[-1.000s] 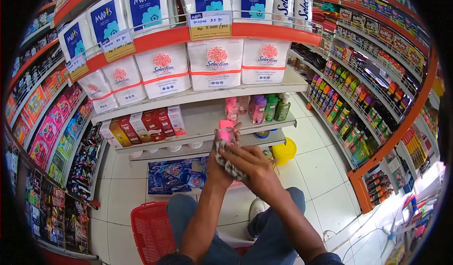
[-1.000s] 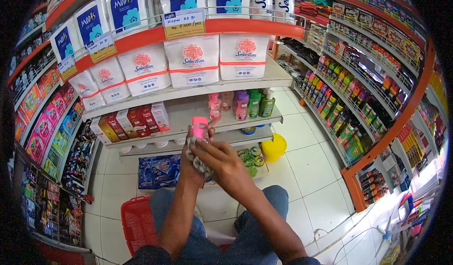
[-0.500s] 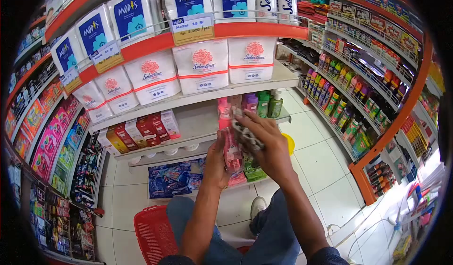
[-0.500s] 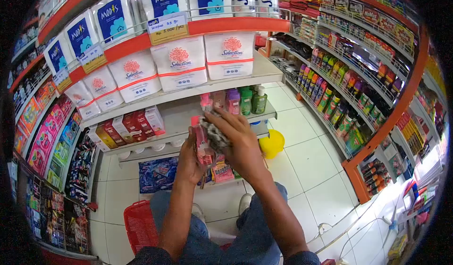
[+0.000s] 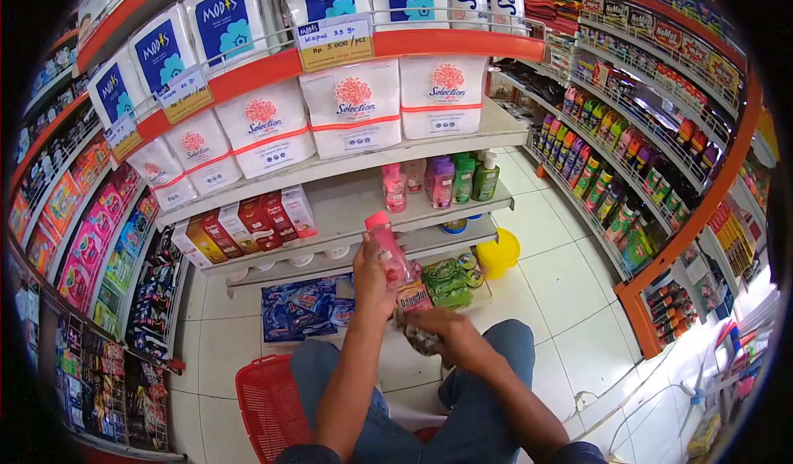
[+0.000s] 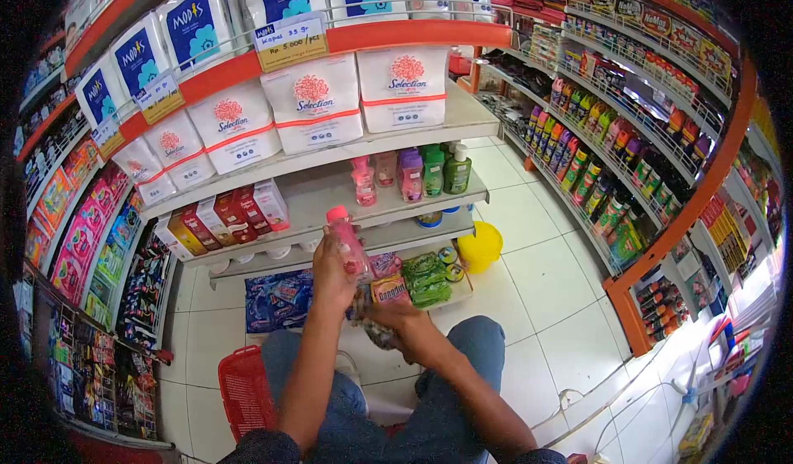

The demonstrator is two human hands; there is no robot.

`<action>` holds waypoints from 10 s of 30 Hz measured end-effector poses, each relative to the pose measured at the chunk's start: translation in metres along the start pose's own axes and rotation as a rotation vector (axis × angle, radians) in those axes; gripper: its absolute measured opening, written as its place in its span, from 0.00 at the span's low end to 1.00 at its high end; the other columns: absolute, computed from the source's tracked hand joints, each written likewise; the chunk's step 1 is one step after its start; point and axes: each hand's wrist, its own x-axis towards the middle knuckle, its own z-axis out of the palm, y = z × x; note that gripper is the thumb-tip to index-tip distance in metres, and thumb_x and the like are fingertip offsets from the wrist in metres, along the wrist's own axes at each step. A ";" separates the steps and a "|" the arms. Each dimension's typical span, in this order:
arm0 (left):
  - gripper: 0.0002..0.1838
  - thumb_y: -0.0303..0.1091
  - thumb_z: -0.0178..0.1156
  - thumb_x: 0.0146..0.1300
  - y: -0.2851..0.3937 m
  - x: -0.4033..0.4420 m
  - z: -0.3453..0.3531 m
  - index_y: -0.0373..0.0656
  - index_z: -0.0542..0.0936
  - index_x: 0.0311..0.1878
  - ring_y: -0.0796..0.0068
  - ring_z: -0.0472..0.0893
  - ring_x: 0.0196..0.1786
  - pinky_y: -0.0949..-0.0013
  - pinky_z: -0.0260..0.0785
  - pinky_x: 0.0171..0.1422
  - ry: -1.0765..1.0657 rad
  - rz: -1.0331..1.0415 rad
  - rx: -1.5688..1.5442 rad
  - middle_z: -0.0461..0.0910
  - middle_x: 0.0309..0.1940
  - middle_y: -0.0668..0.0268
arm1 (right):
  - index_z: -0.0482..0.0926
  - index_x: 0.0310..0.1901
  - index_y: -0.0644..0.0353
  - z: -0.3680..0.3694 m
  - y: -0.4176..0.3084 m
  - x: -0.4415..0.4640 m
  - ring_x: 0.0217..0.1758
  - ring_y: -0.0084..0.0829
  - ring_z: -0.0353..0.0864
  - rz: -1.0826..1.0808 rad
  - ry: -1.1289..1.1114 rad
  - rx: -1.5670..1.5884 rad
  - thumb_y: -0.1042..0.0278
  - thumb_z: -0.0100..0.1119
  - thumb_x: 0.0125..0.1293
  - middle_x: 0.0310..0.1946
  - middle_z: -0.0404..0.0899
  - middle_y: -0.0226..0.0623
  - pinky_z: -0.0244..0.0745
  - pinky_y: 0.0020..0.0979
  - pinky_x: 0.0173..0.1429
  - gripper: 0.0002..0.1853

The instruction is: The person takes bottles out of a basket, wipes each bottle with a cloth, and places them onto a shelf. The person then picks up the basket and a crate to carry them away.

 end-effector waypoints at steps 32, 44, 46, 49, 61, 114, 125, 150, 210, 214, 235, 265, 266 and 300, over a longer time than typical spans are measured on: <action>0.22 0.30 0.69 0.67 -0.041 0.155 -0.041 0.35 0.76 0.61 0.80 0.79 0.52 0.75 0.71 0.57 -0.213 0.491 0.729 0.81 0.47 0.66 | 0.80 0.61 0.55 0.006 0.028 -0.031 0.55 0.49 0.82 0.129 -0.478 0.105 0.80 0.64 0.55 0.51 0.85 0.46 0.77 0.44 0.63 0.28; 0.19 0.28 0.73 0.60 -0.036 0.144 -0.052 0.35 0.81 0.52 0.71 0.87 0.43 0.68 0.80 0.49 -0.155 0.521 1.125 0.87 0.41 0.58 | 0.80 0.60 0.57 0.000 0.025 -0.031 0.54 0.49 0.83 0.147 -0.474 0.100 0.79 0.66 0.55 0.50 0.85 0.46 0.77 0.44 0.61 0.27; 0.19 0.28 0.74 0.59 -0.035 0.145 -0.052 0.35 0.81 0.52 0.71 0.88 0.43 0.68 0.80 0.49 -0.166 0.532 1.133 0.87 0.41 0.58 | 0.80 0.60 0.57 0.002 0.026 -0.032 0.54 0.49 0.83 0.151 -0.468 0.113 0.79 0.66 0.55 0.50 0.85 0.46 0.77 0.44 0.61 0.27; 0.19 0.28 0.74 0.58 -0.033 0.146 -0.050 0.34 0.81 0.52 0.69 0.88 0.42 0.68 0.80 0.49 -0.190 0.552 1.146 0.87 0.40 0.58 | 0.80 0.60 0.57 0.002 0.026 -0.032 0.54 0.49 0.83 0.147 -0.470 0.111 0.79 0.66 0.55 0.50 0.85 0.47 0.77 0.44 0.61 0.27; 0.19 0.28 0.74 0.58 -0.034 0.152 -0.051 0.33 0.81 0.50 0.68 0.88 0.41 0.67 0.81 0.47 -0.197 0.639 1.183 0.86 0.39 0.57 | 0.80 0.60 0.56 -0.003 0.025 -0.031 0.54 0.50 0.83 0.184 -0.493 0.087 0.77 0.65 0.57 0.49 0.85 0.48 0.77 0.44 0.60 0.26; 0.29 0.37 0.81 0.48 -0.035 0.184 -0.069 0.37 0.80 0.52 0.64 0.85 0.49 0.62 0.80 0.53 -0.217 0.481 1.403 0.85 0.46 0.57 | 0.81 0.58 0.60 -0.010 0.025 -0.033 0.53 0.51 0.83 0.176 -0.456 0.107 0.77 0.66 0.57 0.49 0.85 0.50 0.77 0.43 0.60 0.24; 0.32 0.38 0.80 0.52 -0.039 0.144 -0.085 0.37 0.78 0.59 0.62 0.84 0.50 0.62 0.79 0.53 -0.097 0.724 1.356 0.81 0.47 0.56 | 0.81 0.57 0.60 -0.007 0.032 -0.039 0.54 0.51 0.83 0.172 -0.428 0.145 0.77 0.67 0.56 0.50 0.85 0.50 0.78 0.42 0.59 0.24; 0.18 0.41 0.63 0.68 -0.096 -0.332 -0.628 0.33 0.79 0.49 0.49 0.84 0.47 0.52 0.76 0.52 0.860 0.024 1.097 0.82 0.43 0.45 | 0.84 0.54 0.61 0.037 -0.008 -0.001 0.49 0.49 0.86 0.293 -0.658 -0.088 0.75 0.69 0.58 0.47 0.87 0.49 0.79 0.39 0.56 0.19; 0.19 0.43 0.66 0.71 0.024 -0.008 -0.040 0.38 0.72 0.32 0.82 0.66 0.30 0.72 0.63 0.36 -0.103 0.417 1.051 0.70 0.26 0.70 | 0.74 0.64 0.56 0.001 -0.007 -0.002 0.39 0.42 0.88 0.403 0.128 0.179 0.62 0.70 0.67 0.34 0.86 0.49 0.80 0.37 0.46 0.26; 0.20 0.44 0.65 0.72 0.013 -0.008 -0.004 0.40 0.69 0.33 0.84 0.63 0.33 0.73 0.61 0.38 -0.167 0.273 1.150 0.65 0.29 0.72 | 0.80 0.56 0.60 -0.009 0.008 -0.009 0.35 0.35 0.86 0.410 0.216 0.202 0.60 0.66 0.71 0.32 0.85 0.46 0.79 0.35 0.43 0.18; 0.30 0.56 0.35 0.83 -0.029 -0.046 -0.046 0.42 0.68 0.70 0.72 0.81 0.55 0.65 0.77 0.60 -0.303 -0.229 0.090 0.78 0.54 0.65 | 0.77 0.59 0.59 -0.048 -0.039 0.076 0.58 0.39 0.80 0.090 0.632 0.159 0.70 0.66 0.67 0.53 0.82 0.42 0.73 0.37 0.63 0.20; 0.23 0.48 0.46 0.81 -0.015 -0.039 -0.060 0.51 0.69 0.73 0.72 0.76 0.66 0.64 0.67 0.73 -0.252 -0.301 -0.404 0.76 0.65 0.68 | 0.69 0.72 0.54 0.021 -0.028 0.085 0.75 0.51 0.65 -0.070 0.322 -0.014 0.76 0.60 0.67 0.70 0.69 0.49 0.61 0.43 0.77 0.31; 0.23 0.48 0.46 0.81 -0.013 -0.042 -0.063 0.51 0.69 0.72 0.72 0.76 0.66 0.64 0.66 0.74 -0.221 -0.278 -0.376 0.76 0.65 0.68 | 0.70 0.72 0.54 0.025 -0.029 0.078 0.74 0.51 0.66 -0.052 0.276 -0.040 0.77 0.62 0.66 0.71 0.69 0.49 0.62 0.42 0.77 0.31; 0.21 0.33 0.48 0.80 0.002 -0.046 -0.038 0.50 0.64 0.73 0.65 0.80 0.63 0.58 0.76 0.68 -0.135 -0.190 -0.164 0.74 0.66 0.60 | 0.83 0.59 0.49 -0.002 -0.040 0.050 0.64 0.49 0.74 -0.067 0.192 -0.240 0.77 0.76 0.43 0.64 0.77 0.39 0.76 0.43 0.66 0.35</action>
